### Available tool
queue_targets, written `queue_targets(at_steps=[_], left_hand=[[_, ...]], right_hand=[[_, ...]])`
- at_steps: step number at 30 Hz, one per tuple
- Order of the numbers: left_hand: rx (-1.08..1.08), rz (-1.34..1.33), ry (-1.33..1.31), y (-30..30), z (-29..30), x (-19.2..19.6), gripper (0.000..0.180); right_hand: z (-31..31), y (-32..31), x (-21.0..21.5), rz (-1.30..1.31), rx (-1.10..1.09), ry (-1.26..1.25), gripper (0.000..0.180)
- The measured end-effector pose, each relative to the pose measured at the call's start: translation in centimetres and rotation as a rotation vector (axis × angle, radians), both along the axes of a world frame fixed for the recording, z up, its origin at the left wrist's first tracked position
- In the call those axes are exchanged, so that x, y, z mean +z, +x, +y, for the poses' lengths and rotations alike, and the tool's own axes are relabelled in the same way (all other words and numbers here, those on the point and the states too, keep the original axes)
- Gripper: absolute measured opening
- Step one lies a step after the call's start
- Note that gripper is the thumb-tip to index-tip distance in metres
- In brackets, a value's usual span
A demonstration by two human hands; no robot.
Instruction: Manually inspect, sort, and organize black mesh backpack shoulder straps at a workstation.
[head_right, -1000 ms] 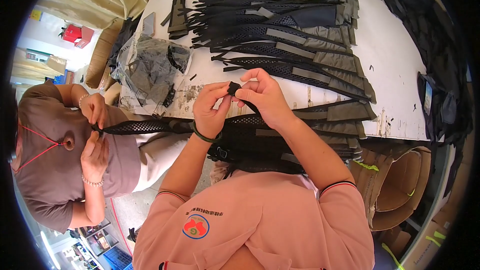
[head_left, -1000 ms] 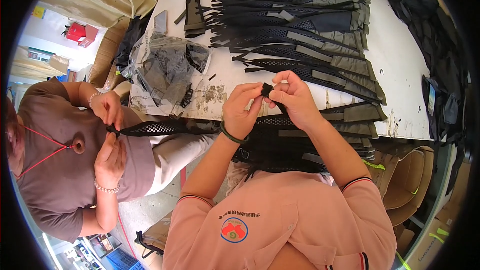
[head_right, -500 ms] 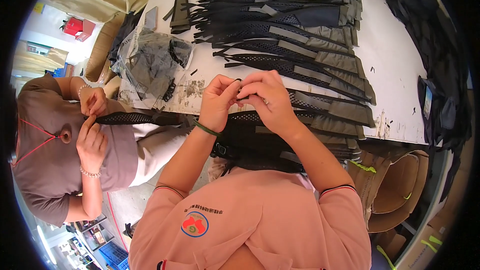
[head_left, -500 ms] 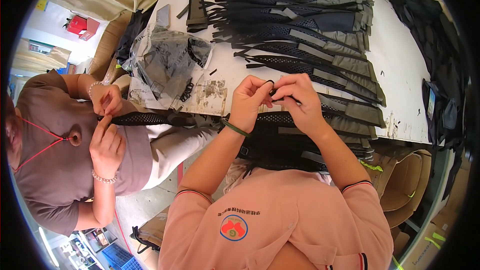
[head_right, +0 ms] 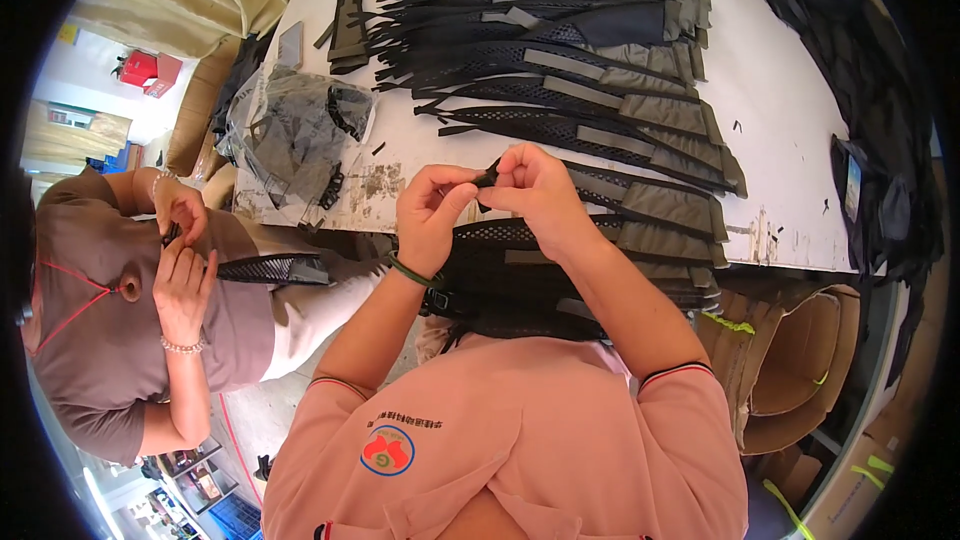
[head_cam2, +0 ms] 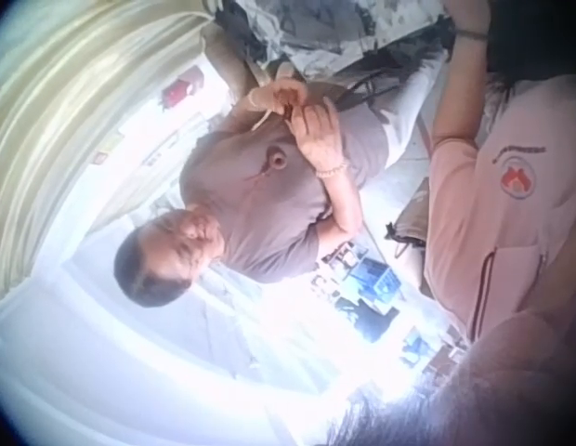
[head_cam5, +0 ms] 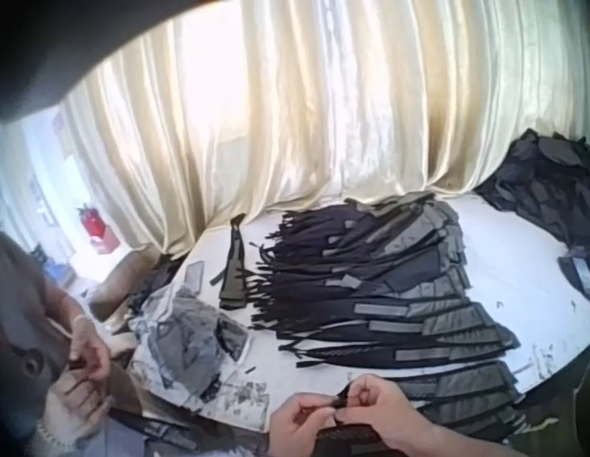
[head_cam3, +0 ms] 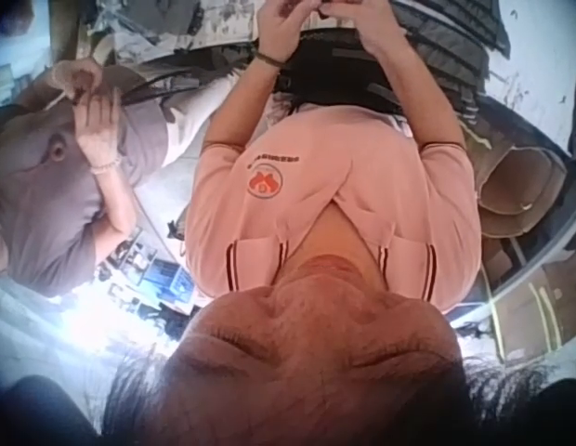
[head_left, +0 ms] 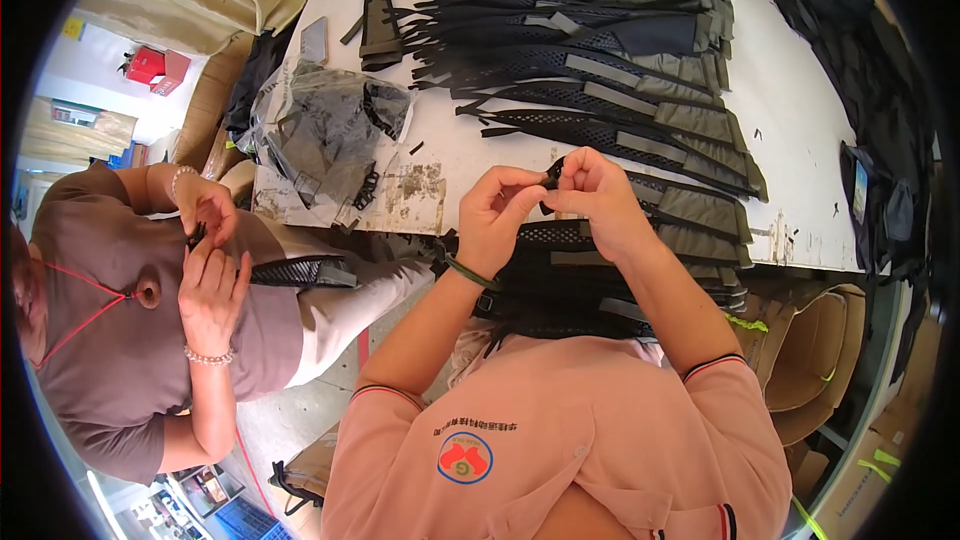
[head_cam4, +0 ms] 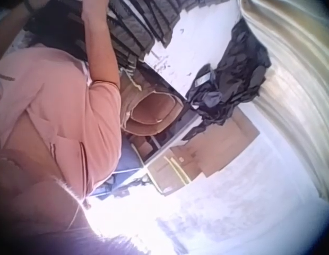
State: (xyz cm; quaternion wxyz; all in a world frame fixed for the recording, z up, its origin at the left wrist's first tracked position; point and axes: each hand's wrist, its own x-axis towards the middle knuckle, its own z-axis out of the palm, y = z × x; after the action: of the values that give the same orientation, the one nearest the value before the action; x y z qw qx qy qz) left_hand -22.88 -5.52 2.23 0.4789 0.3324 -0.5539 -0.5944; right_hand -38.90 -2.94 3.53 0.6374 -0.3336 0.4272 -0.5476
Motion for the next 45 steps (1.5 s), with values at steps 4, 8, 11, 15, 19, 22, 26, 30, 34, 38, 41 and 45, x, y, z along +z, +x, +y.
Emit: queue_targets(at_steps=[4, 8, 11, 15, 19, 22, 26, 30, 34, 38, 41, 45], left_hand=[[-0.114, 0.079, -0.035, 0.1, 0.2, -0.1, 0.023], [-0.165, 0.13, -0.119, -0.5, 0.6, -0.4, 0.036], [-0.161, 0.115, -0.125, 0.0, 0.2, -1.4, 0.036], [-0.167, 0.131, -0.112, 0.3, 0.0, -1.1, 0.035], [-0.146, 0.147, -0.097, 0.0, 0.1, -0.4, 0.035], [-0.118, 0.102, -0.132, 0.1, 0.4, -0.6, 0.035], [-0.091, 0.018, -0.242, 0.0, 0.6, -0.2, 0.039], [-0.132, -0.034, -0.296, 0.3, 0.2, -0.8, 0.042], [-0.221, 0.026, -0.201, 1.5, -0.6, -0.7, 0.036], [-0.249, -0.194, -0.294, 1.5, -0.5, 0.6, 0.026], [-0.22, -0.209, -0.317, 1.6, -0.6, 0.8, 0.024], [-0.232, -0.217, -0.289, 1.9, -0.6, 0.9, 0.024]], right_hand=[[0.4, 0.3, 0.3, 0.005, -0.036, -0.016, 0.026], [0.6, 0.6, 0.7, -0.072, -0.149, -0.008, 0.028], [0.6, 0.9, 0.3, -0.073, -0.135, -0.014, 0.03], [0.8, 0.9, 0.3, -0.092, -0.14, -0.103, 0.031], [0.8, 0.9, 0.3, -0.17, -0.146, -0.095, 0.03], [0.8, 1.4, 0.6, -0.112, -0.181, -0.098, 0.029], [1.0, 1.5, 0.3, 0.046, -0.221, -0.109, 0.028], [1.3, 0.5, 0.7, -0.217, -0.041, 0.035, 0.022], [0.8, -0.4, 3.0, -0.272, 0.051, 0.141, 0.02], [0.1, -1.5, 3.1, 0.293, 0.272, -0.036, 0.014], [-0.1, -1.8, 3.6, 0.374, 0.324, -0.061, 0.012], [0.1, -2.0, 3.4, 0.507, 0.377, -0.095, 0.01]])
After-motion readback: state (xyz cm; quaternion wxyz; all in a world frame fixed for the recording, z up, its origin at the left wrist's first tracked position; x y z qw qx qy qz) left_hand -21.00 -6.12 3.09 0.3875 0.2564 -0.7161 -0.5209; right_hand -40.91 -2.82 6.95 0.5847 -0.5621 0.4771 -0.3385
